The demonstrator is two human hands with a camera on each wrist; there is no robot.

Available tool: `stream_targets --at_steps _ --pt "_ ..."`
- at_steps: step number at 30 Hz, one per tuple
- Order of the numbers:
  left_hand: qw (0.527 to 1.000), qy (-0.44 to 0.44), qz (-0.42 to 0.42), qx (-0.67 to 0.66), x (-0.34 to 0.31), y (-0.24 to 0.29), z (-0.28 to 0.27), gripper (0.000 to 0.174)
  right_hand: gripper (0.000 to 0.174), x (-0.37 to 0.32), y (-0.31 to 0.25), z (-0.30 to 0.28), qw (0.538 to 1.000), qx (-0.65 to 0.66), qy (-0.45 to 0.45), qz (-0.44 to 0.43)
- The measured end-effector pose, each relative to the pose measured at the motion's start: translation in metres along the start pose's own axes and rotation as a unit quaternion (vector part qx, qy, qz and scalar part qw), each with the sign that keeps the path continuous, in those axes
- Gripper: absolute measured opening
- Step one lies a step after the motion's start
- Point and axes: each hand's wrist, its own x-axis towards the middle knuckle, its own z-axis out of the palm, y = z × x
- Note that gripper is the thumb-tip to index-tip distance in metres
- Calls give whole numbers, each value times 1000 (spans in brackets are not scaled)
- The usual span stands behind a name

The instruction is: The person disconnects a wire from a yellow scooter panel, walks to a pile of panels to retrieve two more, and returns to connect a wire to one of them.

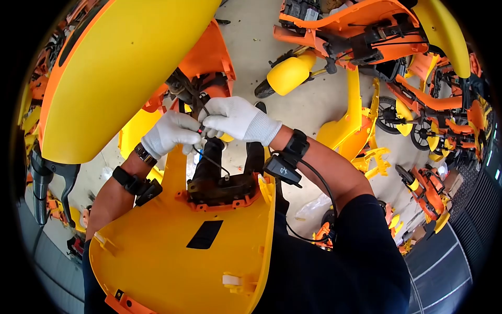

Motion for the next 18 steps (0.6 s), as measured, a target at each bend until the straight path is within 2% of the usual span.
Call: stream_targets --at_steps 4,10,16,18 --pt "1000 -13 4 -8 -1 0 0 15 25 1 1 -3 999 1 -27 20" --pt "1000 11 -6 -4 -1 6 4 16 29 2 -4 -1 998 -65 -1 15" --pt "999 20 20 23 4 10 6 15 29 2 -9 0 995 -45 47 78" --pt "999 29 23 37 3 12 7 15 30 2 -6 1 997 -42 46 53"
